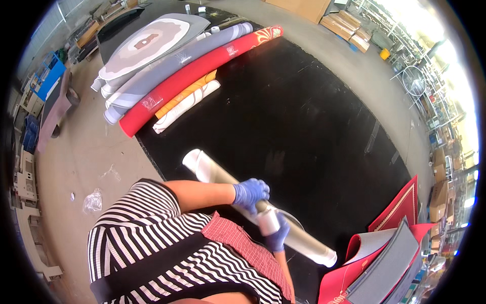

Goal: The person rolls up several floor mats of different shapes and colors on a large work table, securing each one with white adhesive tape by hand, and then places the rolled mats onto a stack with others.

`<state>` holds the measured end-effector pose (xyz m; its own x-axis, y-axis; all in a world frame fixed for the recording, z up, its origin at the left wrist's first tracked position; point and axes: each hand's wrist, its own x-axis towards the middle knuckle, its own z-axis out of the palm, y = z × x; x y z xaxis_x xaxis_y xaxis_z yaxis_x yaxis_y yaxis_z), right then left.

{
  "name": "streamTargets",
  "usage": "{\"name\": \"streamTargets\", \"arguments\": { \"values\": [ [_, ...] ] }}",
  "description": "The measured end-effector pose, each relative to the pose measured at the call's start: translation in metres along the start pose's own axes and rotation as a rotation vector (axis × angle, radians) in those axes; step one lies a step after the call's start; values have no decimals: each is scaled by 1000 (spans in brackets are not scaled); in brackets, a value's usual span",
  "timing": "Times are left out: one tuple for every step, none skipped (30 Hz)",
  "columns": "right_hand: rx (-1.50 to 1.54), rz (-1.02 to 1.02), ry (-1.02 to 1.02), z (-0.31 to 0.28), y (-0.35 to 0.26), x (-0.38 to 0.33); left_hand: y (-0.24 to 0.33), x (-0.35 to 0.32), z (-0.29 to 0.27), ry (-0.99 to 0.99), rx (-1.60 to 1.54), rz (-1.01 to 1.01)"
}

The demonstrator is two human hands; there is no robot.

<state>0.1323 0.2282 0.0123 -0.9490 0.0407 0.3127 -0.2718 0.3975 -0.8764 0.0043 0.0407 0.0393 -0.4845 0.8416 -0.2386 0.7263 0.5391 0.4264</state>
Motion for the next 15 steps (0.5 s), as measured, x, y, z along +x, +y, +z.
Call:
{"name": "streamTargets", "arguments": {
  "values": [
    [112,241,74,3,15,19,-9,7,6,97,-19,-17],
    [237,312,106,0,36,37,-4,9,16,118,19,-99],
    [48,225,105,-5,60,51,10,6,11,64,75,-138],
    [47,295,131,-9,77,64,14,-1,23,240,234,-69],
    [47,366,150,-10,85,73,11,0,30,296,325,-54],
    [71,342,124,-8,82,75,6,-1,39,353,413,-58],
    [90,317,89,-8,72,78,1,11,43,294,430,-118],
    [108,283,54,-6,64,85,-10,26,57,354,418,-152],
    [253,307,99,-10,67,71,-12,38,39,216,342,-136],
    [91,238,19,-15,44,54,-14,41,12,70,253,-129],
    [-69,166,-58,-17,18,33,-13,41,-9,-77,165,-119],
    [163,220,58,-13,22,-1,-10,39,-22,-136,146,-108],
    [513,404,68,-11,18,-16,-14,37,-15,-288,-20,-125],
    [851,595,156,-9,14,-32,-17,33,9,-383,-117,-94],
    [1025,714,180,-5,17,-44,-18,26,30,-484,-206,-59]
  ]
}}
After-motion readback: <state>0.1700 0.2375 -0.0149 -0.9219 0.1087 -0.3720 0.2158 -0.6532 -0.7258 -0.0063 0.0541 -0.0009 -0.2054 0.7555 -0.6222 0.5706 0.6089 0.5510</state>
